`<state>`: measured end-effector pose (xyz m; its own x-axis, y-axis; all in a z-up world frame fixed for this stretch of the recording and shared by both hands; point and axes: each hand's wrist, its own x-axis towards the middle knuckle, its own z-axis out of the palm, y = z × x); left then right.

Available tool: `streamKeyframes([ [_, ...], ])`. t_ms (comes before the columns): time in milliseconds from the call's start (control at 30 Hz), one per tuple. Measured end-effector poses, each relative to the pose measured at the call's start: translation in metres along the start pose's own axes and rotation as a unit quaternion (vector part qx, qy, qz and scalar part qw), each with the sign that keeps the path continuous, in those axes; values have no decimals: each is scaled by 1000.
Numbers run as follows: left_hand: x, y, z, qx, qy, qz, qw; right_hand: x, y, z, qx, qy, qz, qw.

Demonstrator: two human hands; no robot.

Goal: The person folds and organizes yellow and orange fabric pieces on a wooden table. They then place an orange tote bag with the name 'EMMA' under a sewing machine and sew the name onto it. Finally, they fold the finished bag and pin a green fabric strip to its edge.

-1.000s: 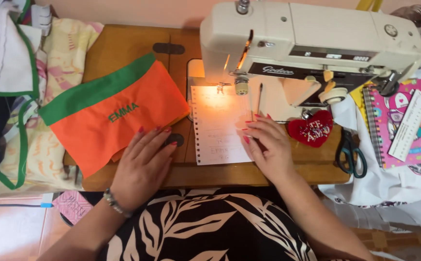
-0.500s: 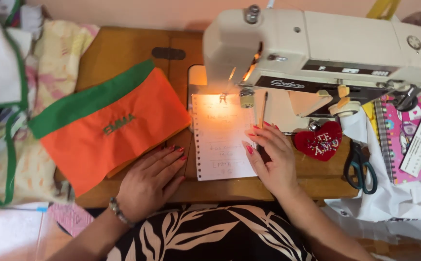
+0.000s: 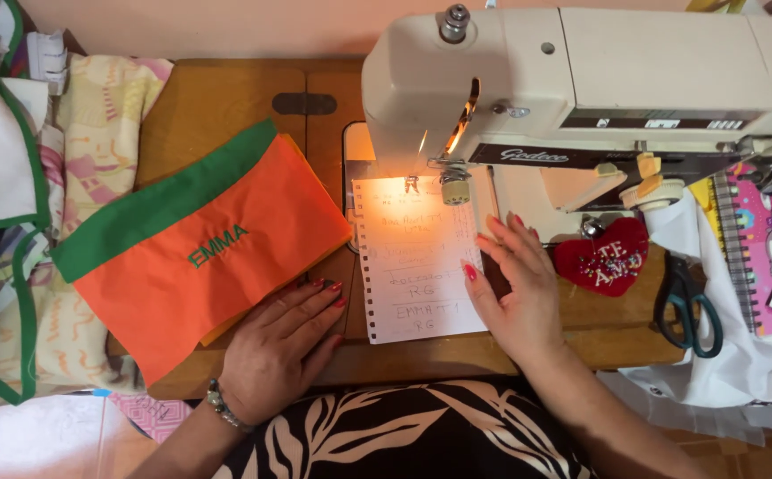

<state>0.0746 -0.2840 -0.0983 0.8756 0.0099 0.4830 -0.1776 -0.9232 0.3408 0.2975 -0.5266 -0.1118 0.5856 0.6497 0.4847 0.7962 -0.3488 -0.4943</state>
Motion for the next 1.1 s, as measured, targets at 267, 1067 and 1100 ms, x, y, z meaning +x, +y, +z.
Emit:
streamKeyframes([
  [267,1,0,-1,-6,4,3,1000,4,-4,-5,5,-6,-5,1000],
  [1067,0,-1,0,-12,5,-1,1000,-2,7,1,-42,-38,-22,998],
  [1100,-1,-1,0,-13,6,0,1000,-2,6,1,-44,-39,-21,998],
])
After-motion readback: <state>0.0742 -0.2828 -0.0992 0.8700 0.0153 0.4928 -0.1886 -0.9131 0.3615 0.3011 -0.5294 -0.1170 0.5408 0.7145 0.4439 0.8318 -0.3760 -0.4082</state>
